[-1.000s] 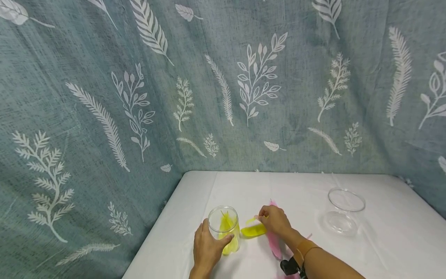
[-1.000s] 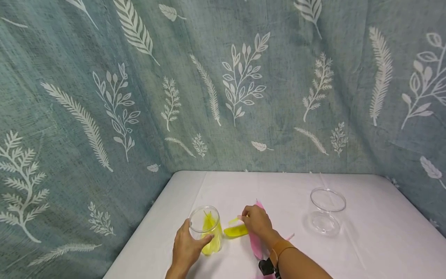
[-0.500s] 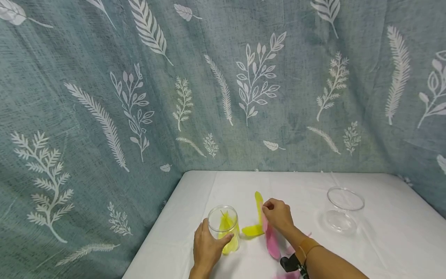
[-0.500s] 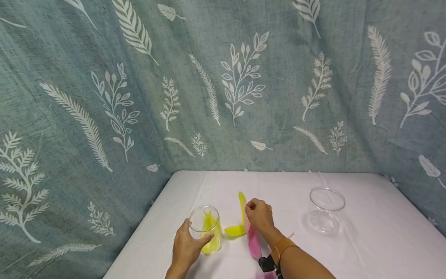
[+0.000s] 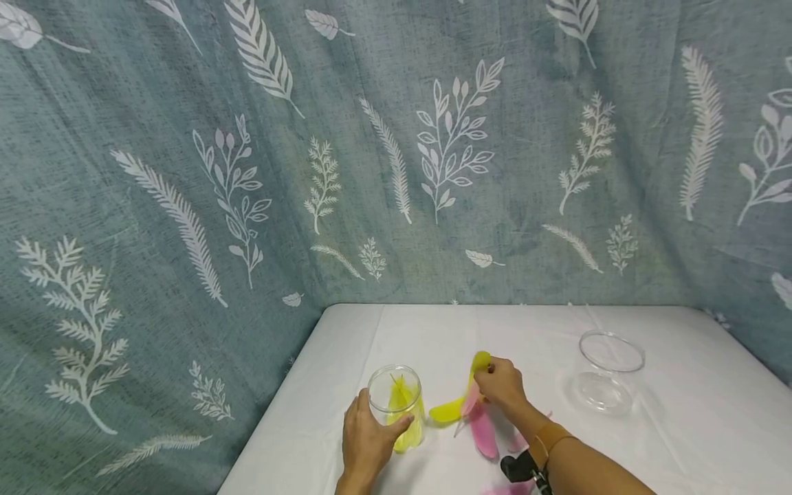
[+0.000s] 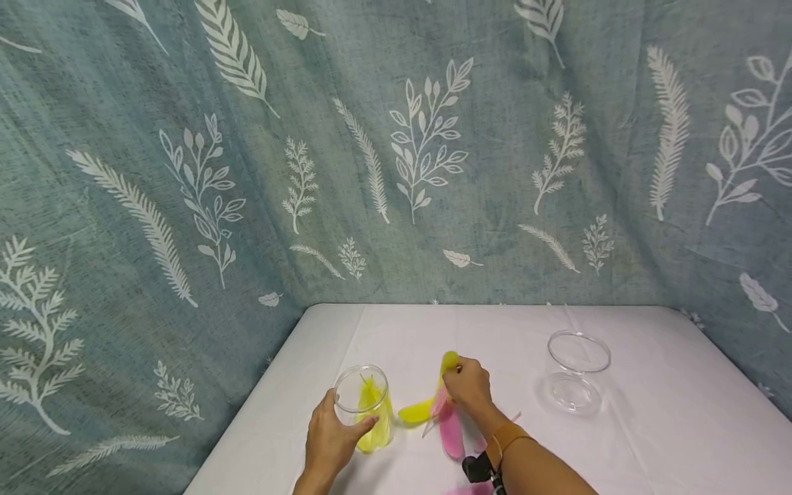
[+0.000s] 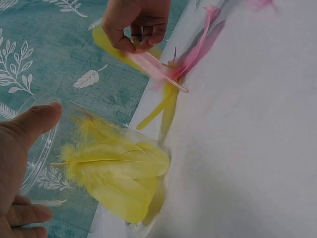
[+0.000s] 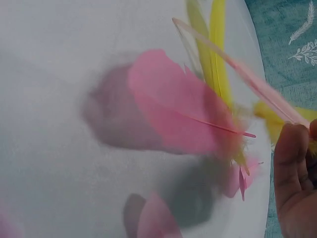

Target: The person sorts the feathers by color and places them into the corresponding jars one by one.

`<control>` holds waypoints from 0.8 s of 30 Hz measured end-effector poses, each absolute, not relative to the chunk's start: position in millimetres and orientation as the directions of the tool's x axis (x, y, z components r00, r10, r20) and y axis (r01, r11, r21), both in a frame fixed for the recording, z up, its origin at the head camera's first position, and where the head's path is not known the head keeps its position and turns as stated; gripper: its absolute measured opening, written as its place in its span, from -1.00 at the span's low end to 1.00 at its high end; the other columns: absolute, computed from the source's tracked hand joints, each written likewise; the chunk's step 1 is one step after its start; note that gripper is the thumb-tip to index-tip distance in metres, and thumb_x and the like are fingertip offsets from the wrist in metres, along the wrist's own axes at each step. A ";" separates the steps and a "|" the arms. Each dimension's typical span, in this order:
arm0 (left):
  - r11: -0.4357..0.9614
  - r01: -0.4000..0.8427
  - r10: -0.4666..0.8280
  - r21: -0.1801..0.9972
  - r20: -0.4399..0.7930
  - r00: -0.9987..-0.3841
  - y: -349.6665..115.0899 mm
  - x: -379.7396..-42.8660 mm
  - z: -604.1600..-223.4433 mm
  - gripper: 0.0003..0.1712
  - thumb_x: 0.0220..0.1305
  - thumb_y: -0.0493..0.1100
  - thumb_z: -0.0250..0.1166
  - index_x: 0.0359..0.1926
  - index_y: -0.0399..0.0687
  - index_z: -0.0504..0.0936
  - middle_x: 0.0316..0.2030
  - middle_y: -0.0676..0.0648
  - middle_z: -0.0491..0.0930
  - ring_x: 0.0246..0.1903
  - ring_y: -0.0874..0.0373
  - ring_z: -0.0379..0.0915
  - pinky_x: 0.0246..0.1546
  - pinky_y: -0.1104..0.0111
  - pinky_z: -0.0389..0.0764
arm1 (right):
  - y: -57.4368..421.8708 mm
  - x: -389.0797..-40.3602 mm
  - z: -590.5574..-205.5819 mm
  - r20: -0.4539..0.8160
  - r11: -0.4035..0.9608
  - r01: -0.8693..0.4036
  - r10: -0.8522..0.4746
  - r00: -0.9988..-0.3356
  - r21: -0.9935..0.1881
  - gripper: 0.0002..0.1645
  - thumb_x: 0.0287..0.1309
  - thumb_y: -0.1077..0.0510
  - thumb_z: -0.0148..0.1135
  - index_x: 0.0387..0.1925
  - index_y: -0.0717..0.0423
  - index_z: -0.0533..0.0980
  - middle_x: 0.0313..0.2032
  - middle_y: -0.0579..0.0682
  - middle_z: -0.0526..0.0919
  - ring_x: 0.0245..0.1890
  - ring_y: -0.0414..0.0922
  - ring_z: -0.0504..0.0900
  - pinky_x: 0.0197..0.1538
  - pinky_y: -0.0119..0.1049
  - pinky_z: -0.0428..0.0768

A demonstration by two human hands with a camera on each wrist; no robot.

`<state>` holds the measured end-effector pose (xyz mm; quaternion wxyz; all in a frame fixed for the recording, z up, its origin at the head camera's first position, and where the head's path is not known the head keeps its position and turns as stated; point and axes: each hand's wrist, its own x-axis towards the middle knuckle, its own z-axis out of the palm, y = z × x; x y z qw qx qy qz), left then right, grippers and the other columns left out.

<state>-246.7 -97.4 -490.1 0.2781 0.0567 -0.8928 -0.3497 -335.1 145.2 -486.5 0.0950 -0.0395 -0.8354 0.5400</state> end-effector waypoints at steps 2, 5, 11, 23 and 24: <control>0.747 0.093 -0.297 0.658 0.456 -0.839 -97.6 -246.6 -490.3 0.11 -0.36 0.20 0.64 0.14 -0.43 0.44 -0.02 -0.34 0.53 -0.01 -0.21 0.46 -0.06 -0.01 0.49 | 146.4 -334.5 -487.6 0.107 0.414 -0.023 0.182 -0.978 -0.910 -0.85 0.01 0.25 0.11 -0.38 0.23 0.57 -0.63 0.02 0.53 -0.65 -0.12 0.52 -0.57 -0.27 0.58; 0.745 0.094 -0.297 0.660 0.455 -0.840 -97.7 -246.5 -490.4 0.11 -0.36 0.19 0.64 0.14 -0.43 0.44 -0.02 -0.33 0.53 -0.01 -0.21 0.45 -0.05 -0.01 0.49 | 148.1 -333.7 -488.6 0.117 0.435 -0.024 0.188 -0.975 -0.900 -0.84 0.07 0.18 0.13 -0.50 0.20 0.52 -0.65 0.01 0.52 -0.65 -0.12 0.51 -0.59 -0.28 0.55; 0.746 0.084 -0.301 0.661 0.447 -0.842 -97.6 -245.2 -491.2 0.13 -0.37 0.20 0.64 0.15 -0.44 0.43 0.01 -0.35 0.52 0.01 -0.23 0.44 -0.03 -0.02 0.48 | 151.6 -332.6 -487.3 0.163 0.512 -0.046 0.187 -0.969 -0.858 -0.62 0.25 0.03 0.14 -0.64 0.13 0.46 -0.68 -0.05 0.47 -0.63 -0.12 0.42 -0.57 -0.28 0.38; 0.743 0.069 -0.315 0.666 0.439 -0.842 -96.5 -245.9 -489.2 0.12 -0.38 0.17 0.65 0.15 -0.42 0.44 0.01 -0.36 0.52 0.02 -0.23 0.44 -0.02 -0.04 0.47 | 161.2 -331.9 -481.0 0.234 0.545 -0.089 0.203 -0.951 -0.833 -0.76 0.20 0.07 0.24 -0.50 0.12 0.62 -0.55 -0.05 0.58 -0.50 -0.10 0.45 -0.41 -0.25 0.42; 0.743 0.067 -0.315 0.666 0.436 -0.843 -96.3 -245.9 -488.9 0.12 -0.38 0.17 0.66 0.15 -0.42 0.44 0.01 -0.36 0.52 0.03 -0.23 0.44 -0.02 -0.04 0.47 | 162.1 -332.1 -480.7 0.236 0.546 -0.086 0.209 -0.949 -0.833 -0.74 0.21 0.06 0.23 -0.52 0.11 0.61 -0.56 -0.06 0.56 -0.51 -0.09 0.44 -0.42 -0.25 0.41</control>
